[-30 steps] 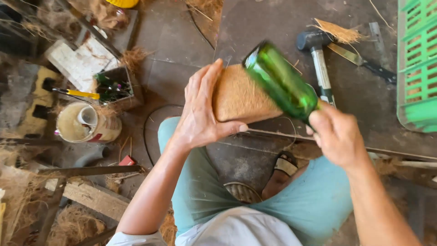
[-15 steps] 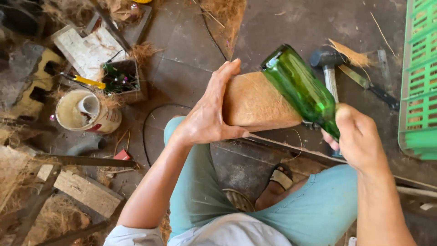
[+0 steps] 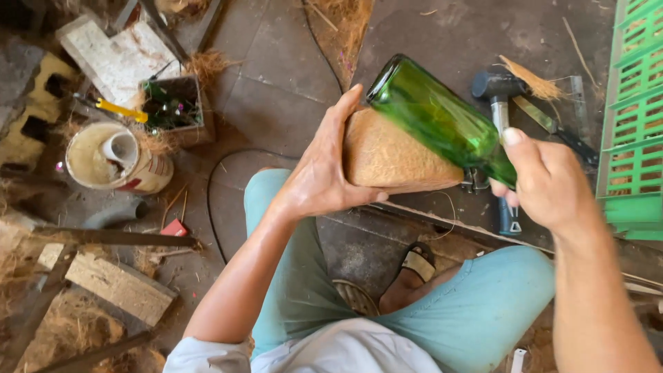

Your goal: The person uses a green glass bottle to smooth and compact a round piece of coco fiber by repeatedly rolling the bottle over its surface. The person rotates the fiber piece to cover different areas and continues the rolling motion throughout the clip.

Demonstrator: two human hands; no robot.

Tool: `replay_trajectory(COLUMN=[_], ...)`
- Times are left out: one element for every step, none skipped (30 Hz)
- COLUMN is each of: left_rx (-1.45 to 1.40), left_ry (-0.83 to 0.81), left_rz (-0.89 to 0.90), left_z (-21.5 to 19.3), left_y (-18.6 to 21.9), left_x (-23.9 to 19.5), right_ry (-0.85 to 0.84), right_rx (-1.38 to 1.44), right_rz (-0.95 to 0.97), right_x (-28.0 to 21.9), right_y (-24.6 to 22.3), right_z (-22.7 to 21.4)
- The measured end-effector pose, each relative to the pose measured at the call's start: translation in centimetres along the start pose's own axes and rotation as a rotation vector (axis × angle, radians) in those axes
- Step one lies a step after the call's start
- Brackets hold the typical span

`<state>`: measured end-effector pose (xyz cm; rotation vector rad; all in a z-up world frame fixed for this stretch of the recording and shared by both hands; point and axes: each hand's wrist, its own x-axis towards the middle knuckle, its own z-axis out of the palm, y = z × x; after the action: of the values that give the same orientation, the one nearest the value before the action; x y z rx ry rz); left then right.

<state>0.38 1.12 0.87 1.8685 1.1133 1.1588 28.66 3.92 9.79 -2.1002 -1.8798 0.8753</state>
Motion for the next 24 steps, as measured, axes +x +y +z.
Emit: replay_trajectory(left_rx=[0.002, 0.034, 0.067, 0.070, 0.147, 0.224, 0.226, 0.258, 0.287, 0.286, 0.341, 0.395, 0.401, 0.411, 0.414, 0.412, 0.437, 0.461, 0.468, 0.468, 0.468, 0.473, 0.475, 0.478], left_ry=[-0.004, -0.016, -0.029, -0.031, -0.033, -0.035, -0.043, -0.050, -0.056, -0.063, -0.056, -0.050, -0.056, -0.055, -0.063, -0.077, -0.066, -0.054, -0.057, -0.064, -0.072, -0.075, -0.072, -0.069], left_rz=[0.009, 0.013, 0.009, 0.008, 0.021, 0.034, 0.040, 0.046, 0.040, 0.034, 0.024, 0.014, 0.021, 0.026, 0.026, 0.028, 0.008, -0.012, 0.001, -0.001, -0.017, -0.020, -0.008, 0.005], left_z=[-0.1, -0.3, -0.4, -0.6, -0.6, -0.6, -0.6, -0.6, -0.4, -0.3, -0.2, -0.2, -0.3, -0.4, -0.4, -0.3, -0.3, -0.2, -0.3, -0.4, -0.4, -0.6, -0.6, -0.6], left_y=[0.0, 0.0, 0.0, 0.2, 0.5, 0.8, 1.4, 2.1, 2.9, 3.3, 3.7, 4.1, 4.0, 3.9, 3.9, 3.8, 3.7, 3.7, 3.7, 3.6, 3.7, 3.6, 3.4, 3.3], left_x=[-0.1, -0.1, -0.4, -0.5, -0.7, -0.9, -0.4, 0.0, -0.1, 0.1, 0.6, 1.2, 1.1, 1.1, 0.7, 0.7, 0.7, 0.8, 0.8, 0.9, 0.4, 0.4, 0.4, 0.4], right_ry=[0.009, -0.097, -0.214, -0.214, -0.254, -0.294, -0.285, -0.210, -0.147, -0.149, -0.078, -0.008, 0.000, 0.000, -0.002, 0.003, -0.045, -0.092, -0.082, -0.143, -0.220, -0.223, -0.198, -0.174], right_rx=[0.004, 0.338, 0.673, 0.677, 0.727, 0.777, 0.784, 0.766, 0.747, 0.751, 0.614, 0.476, 0.483, 0.461, 0.440, 0.447, 0.618, 0.787, 0.795, 0.871, 0.942, 0.948, 0.874, 0.799], right_rz=[0.000, -0.189, -0.377, -0.377, -0.416, -0.454, -0.453, -0.504, -0.548, -0.540, -0.558, -0.572, -0.572, -0.491, -0.397, -0.386, -0.251, -0.113, -0.119, -0.276, -0.428, -0.427, -0.493, -0.557], right_x=[0.5, 1.1, 1.7, 1.3, 0.8, 0.2, -0.4, -1.0, -2.0, -2.2, -2.2, -2.1, -1.8, -1.4, -1.6, -1.2, -0.7, -0.2, -0.2, -0.1, -0.2, -0.6, -1.2, -1.8], right_y=[1.5, 3.1, 4.6, 5.3, 6.2, 7.2, 7.5, 7.7, 8.1, 8.4, 8.7, 9.0, 9.0, 9.0, 9.2, 8.3, 7.5, 6.6, 6.9, 7.2, 7.6, 7.6, 7.7, 7.9], right_z=[0.7, 1.5, 2.5, 2.7, 2.9, 3.1, 3.3, 3.6, 4.0, 4.3, 4.5, 4.7, 4.9, 5.1, 5.4, 5.6, 5.7, 5.7, 5.8, 6.0, 6.3, 6.0, 5.6, 5.3])
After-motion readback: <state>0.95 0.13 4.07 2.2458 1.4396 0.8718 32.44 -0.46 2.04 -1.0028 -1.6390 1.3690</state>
